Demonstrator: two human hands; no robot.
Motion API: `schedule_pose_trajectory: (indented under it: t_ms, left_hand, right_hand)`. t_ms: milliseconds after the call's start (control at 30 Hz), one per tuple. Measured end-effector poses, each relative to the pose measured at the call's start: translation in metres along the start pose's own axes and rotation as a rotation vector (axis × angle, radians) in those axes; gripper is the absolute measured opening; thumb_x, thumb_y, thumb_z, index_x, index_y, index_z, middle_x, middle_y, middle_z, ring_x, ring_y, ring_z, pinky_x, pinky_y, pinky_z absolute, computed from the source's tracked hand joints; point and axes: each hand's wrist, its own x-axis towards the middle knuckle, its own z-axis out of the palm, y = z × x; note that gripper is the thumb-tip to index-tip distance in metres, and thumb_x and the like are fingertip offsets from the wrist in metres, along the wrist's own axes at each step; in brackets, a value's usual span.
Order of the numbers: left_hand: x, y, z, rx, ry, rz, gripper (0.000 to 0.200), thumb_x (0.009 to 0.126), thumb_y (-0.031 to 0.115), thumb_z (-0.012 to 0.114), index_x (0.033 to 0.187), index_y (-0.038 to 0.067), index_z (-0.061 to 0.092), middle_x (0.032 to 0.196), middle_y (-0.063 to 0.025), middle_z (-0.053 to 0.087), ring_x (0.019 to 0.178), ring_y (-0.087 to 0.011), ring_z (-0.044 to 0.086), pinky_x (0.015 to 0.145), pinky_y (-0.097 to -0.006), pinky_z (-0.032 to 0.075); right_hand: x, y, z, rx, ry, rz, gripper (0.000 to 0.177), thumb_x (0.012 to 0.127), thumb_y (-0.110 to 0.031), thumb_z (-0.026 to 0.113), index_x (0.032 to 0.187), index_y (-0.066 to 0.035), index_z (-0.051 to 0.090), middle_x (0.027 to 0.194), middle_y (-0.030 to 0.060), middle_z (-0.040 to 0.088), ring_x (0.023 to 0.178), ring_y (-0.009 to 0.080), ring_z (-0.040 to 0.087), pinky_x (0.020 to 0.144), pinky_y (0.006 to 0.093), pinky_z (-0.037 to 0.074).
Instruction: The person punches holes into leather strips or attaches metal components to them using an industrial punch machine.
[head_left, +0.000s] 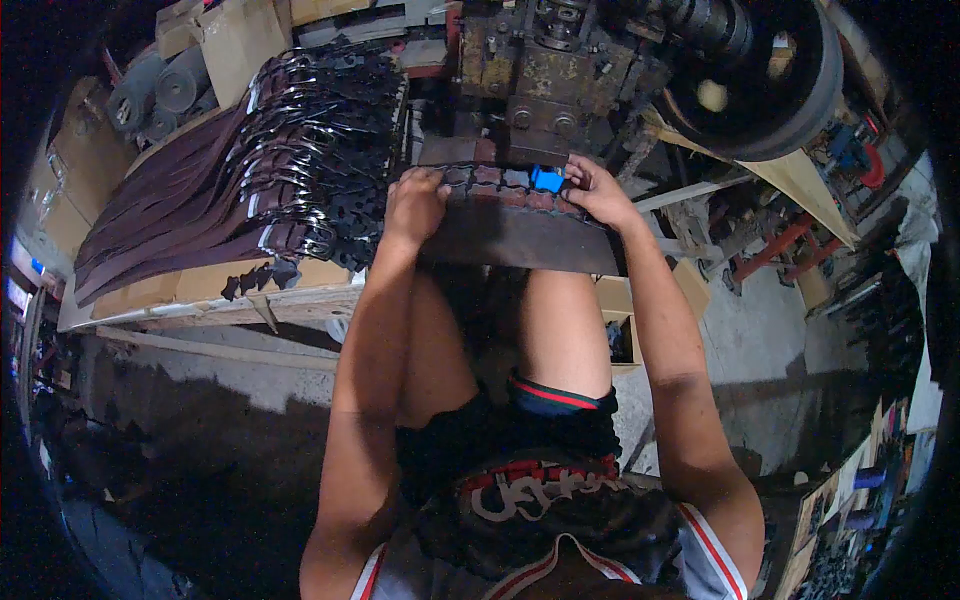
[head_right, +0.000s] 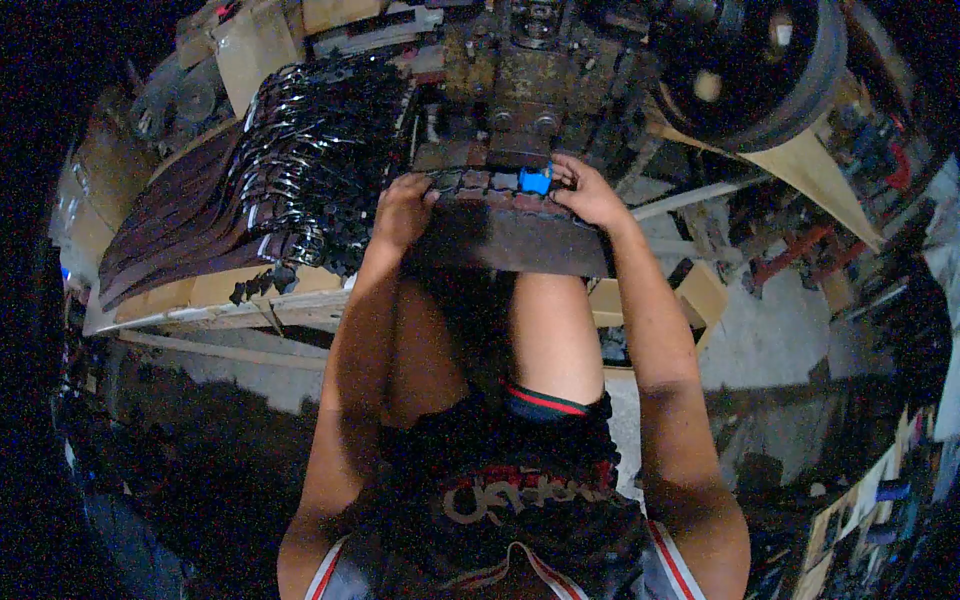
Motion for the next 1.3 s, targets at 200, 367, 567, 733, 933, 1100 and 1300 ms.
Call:
schedule_pose_trajectory:
  t_ms: [200, 367, 567, 733, 933, 1100, 1300]
  left_hand:
    - [0.000, -0.002, 0.002, 0.008, 0.007, 0.008, 0.028, 0.080, 0.022, 0.064, 0.105, 0.008, 0.066, 0.111, -0.0092, 0.063, 0.109, -0.0270, 0.055, 0.089, -0.0437, 0.044]
    - [0.000, -0.007, 0.007, 0.031, -0.002, -0.001, 0.026, 0.082, 0.024, 0.061, 0.103, 0.009, 0.067, 0.112, -0.0069, 0.063, 0.111, -0.0261, 0.055, 0.088, -0.0444, 0.044]
    - [-0.003, -0.006, 0.011, 0.064, 0.020, -0.035, 0.027, 0.082, 0.024, 0.061, 0.104, 0.010, 0.067, 0.115, -0.0058, 0.062, 0.112, -0.0279, 0.054, 0.090, -0.0469, 0.043]
    - [-0.003, 0.002, 0.002, 0.105, 0.057, -0.029, 0.025, 0.081, 0.023, 0.062, 0.100, 0.008, 0.067, 0.114, -0.0081, 0.063, 0.109, -0.0311, 0.056, 0.089, -0.0436, 0.046]
    - [-0.003, -0.006, 0.007, 0.089, 0.039, -0.022, 0.028, 0.081, 0.023, 0.061, 0.105, 0.010, 0.066, 0.115, -0.0068, 0.062, 0.110, -0.0343, 0.055, 0.088, -0.0477, 0.045]
    - [-0.002, -0.008, 0.007, 0.047, 0.028, -0.017, 0.025, 0.081, 0.022, 0.061, 0.101, 0.009, 0.066, 0.112, -0.0074, 0.063, 0.110, -0.0356, 0.055, 0.088, -0.0474, 0.045]
    - [-0.002, -0.007, 0.003, 0.015, 0.032, 0.004, 0.023, 0.081, 0.020, 0.061, 0.099, 0.007, 0.065, 0.109, -0.0081, 0.064, 0.110, -0.0339, 0.055, 0.087, -0.0477, 0.045]
  right_hand:
    - [0.003, 0.007, -0.001, -0.080, -0.005, -0.035, 0.071, 0.074, 0.009, 0.060, 0.138, 0.005, 0.030, 0.130, 0.0173, 0.050, 0.119, 0.0220, 0.049, 0.100, 0.0314, 0.039]
    - [-0.008, -0.009, -0.001, -0.333, 0.061, -0.087, 0.065, 0.075, -0.001, 0.064, 0.135, -0.001, 0.039, 0.128, 0.0183, 0.053, 0.118, 0.0281, 0.051, 0.101, 0.0357, 0.039]
    - [-0.016, -0.006, -0.011, -0.762, 0.109, -0.119, 0.043, 0.078, -0.022, 0.070, 0.116, -0.006, 0.061, 0.122, 0.0174, 0.057, 0.116, 0.0345, 0.050, 0.102, 0.0410, 0.037]
    - [-0.014, -0.006, -0.006, -0.814, 0.119, -0.187, 0.036, 0.079, -0.024, 0.070, 0.109, -0.005, 0.065, 0.119, 0.0161, 0.059, 0.115, 0.0333, 0.050, 0.101, 0.0406, 0.037]
    - [-0.017, -0.011, -0.001, -0.854, 0.129, -0.196, 0.035, 0.079, -0.024, 0.069, 0.109, -0.006, 0.065, 0.119, 0.0139, 0.060, 0.115, 0.0325, 0.049, 0.101, 0.0400, 0.037]
    - [-0.016, -0.010, 0.000, -0.860, 0.122, -0.226, 0.037, 0.079, -0.024, 0.069, 0.110, -0.005, 0.064, 0.120, 0.0150, 0.059, 0.114, 0.0330, 0.049, 0.100, 0.0404, 0.037]
    - [-0.053, -0.039, 0.001, -0.832, 0.143, -0.189, 0.040, 0.079, -0.017, 0.069, 0.114, -0.003, 0.059, 0.115, 0.0180, 0.059, 0.116, 0.0345, 0.047, 0.099, 0.0408, 0.038]
